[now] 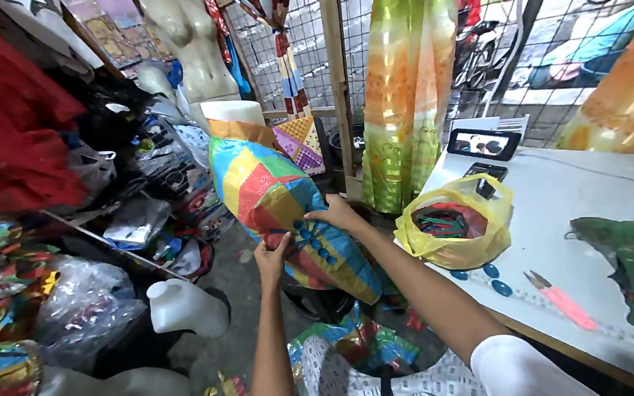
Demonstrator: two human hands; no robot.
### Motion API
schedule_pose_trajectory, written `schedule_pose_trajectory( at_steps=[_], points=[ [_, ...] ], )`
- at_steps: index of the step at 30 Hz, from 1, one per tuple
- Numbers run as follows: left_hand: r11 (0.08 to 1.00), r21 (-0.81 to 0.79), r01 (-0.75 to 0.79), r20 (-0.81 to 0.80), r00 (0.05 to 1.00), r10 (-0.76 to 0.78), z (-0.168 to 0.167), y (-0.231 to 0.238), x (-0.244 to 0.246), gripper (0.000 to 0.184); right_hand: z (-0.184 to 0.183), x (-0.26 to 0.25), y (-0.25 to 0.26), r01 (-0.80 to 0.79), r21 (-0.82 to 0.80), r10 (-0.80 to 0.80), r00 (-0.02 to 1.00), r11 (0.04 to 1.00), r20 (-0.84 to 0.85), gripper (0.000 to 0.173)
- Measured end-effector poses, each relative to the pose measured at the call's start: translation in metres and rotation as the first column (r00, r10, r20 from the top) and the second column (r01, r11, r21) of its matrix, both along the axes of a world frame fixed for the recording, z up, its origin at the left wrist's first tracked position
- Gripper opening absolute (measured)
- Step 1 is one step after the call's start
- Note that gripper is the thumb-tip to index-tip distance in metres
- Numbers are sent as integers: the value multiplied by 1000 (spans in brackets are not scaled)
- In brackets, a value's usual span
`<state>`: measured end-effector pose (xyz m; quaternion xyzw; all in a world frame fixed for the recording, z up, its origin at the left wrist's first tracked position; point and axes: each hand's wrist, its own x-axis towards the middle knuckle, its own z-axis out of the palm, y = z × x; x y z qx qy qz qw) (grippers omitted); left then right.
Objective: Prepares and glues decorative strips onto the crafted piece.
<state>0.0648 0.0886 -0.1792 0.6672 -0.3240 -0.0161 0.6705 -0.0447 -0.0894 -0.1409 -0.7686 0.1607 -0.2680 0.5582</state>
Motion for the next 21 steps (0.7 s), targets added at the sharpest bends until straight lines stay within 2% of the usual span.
schedule_pose_trajectory(
  at_steps=[5, 7, 9, 10, 14, 17, 21],
  points=[
    [998, 65, 0, 47, 999, -3, 0, -2, 8, 16, 0, -4, 3, 58, -22, -59, 997, 998, -46, 49],
    [999, 53, -1, -23, 1000, 2, -3, 2, 6, 28, -1, -6, -2, 38, -45, -40, 998, 998, -52, 50],
    [1000, -17, 17, -147, 989, -20, -5, 7, -1, 47, 0, -9, -7, 14, -53, -15, 999, 999, -33, 49],
    [998, -60, 14, -194, 981, -25, -4, 8, -5, 51, 1, -10, -8, 4, -47, -5, 1000, 999, -5, 51],
    [990, -135, -48, -312, 950, 4, 2, 14, -24, 39, 0, -15, -10, -44, -8, 44, 994, 999, 96, 46],
    [999, -52, 11, -353, 935, -29, -1, 18, -27, 39, 2, -17, -5, -121, -3, 121, 990, 993, 76, 41],
    [994, 43, 105, -349, 933, -84, 13, 24, -23, 36, 6, -19, 7, -135, 11, 135, 990, 991, 39, 32]
  ],
)
